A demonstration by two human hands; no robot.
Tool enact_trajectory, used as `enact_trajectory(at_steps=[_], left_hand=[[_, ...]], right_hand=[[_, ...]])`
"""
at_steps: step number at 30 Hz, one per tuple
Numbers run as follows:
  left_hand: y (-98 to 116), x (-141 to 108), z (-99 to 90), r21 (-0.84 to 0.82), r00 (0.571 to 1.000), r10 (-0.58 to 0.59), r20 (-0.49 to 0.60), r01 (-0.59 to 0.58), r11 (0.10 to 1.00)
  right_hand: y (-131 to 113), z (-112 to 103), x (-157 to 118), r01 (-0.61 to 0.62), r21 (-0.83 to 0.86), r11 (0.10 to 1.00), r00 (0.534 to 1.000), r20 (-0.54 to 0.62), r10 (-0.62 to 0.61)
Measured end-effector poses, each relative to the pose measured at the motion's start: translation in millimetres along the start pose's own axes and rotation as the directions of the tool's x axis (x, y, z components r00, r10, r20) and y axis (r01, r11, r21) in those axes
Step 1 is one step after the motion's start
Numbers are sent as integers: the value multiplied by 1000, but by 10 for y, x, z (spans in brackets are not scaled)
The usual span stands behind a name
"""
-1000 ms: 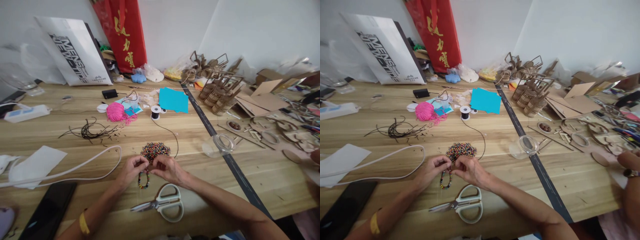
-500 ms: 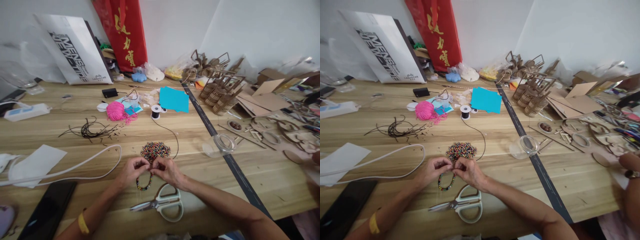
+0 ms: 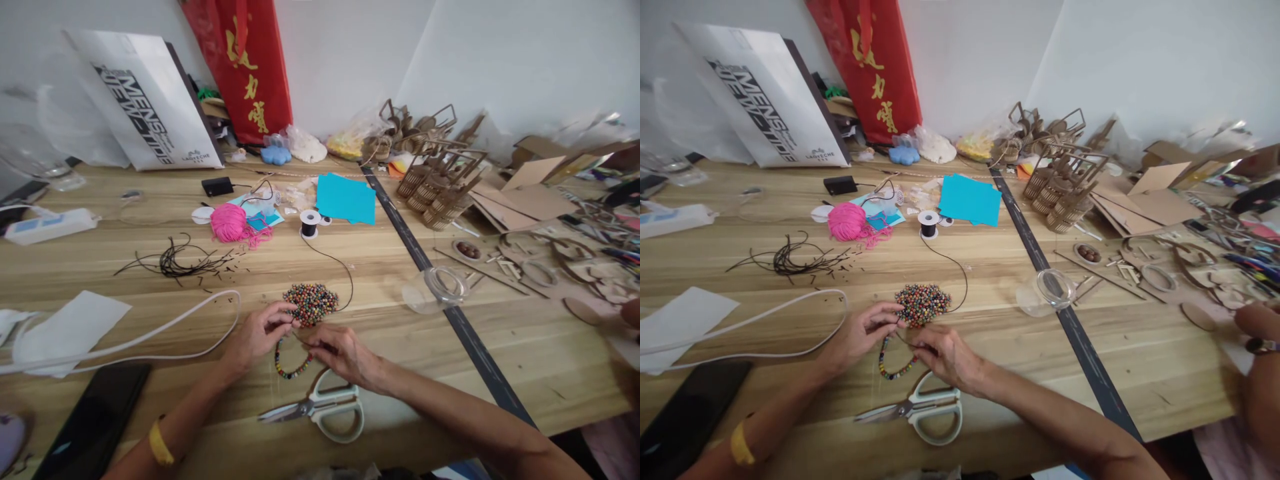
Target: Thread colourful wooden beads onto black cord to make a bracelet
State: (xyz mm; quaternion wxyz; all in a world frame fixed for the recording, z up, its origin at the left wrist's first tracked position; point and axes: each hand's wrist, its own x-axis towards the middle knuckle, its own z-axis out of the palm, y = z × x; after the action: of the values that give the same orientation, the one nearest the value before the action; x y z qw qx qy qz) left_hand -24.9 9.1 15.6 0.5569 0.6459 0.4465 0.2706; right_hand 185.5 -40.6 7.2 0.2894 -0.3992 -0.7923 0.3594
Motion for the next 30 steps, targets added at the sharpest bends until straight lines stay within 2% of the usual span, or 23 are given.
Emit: enact_trajectory(at_steps=[3,5,10,14,21,26,30], left_hand=[[59,27,94,67,999,29,42,-32,997],[82,65,166,149,994,65,91,-78,986],[75,178,276,362,979,104,177,-163,918],[56,162,218,442,979,87,184,-162,882],[32,25,33,330,996,19,92,-48,943],[52,-18,-25,220,995,95,28,-99,970],[90,-64,-48,190,991,133,22,-134,973]], right_hand=[[-57,-42,-42,189,-148,971,977,131,-170],[-70,-31,-68,265,-232,936,955,197,-221],[-41,40,-71,323,-311,894,940,215,-265],[-12,27,-60,320,-297,900,943,189,-273],[43,-2,-12,320,-335,886,943,199,-265],[66,-8,79,343,-346,873,935,215,-282],[52,-48,92,372,-399,838,928,159,-337]])
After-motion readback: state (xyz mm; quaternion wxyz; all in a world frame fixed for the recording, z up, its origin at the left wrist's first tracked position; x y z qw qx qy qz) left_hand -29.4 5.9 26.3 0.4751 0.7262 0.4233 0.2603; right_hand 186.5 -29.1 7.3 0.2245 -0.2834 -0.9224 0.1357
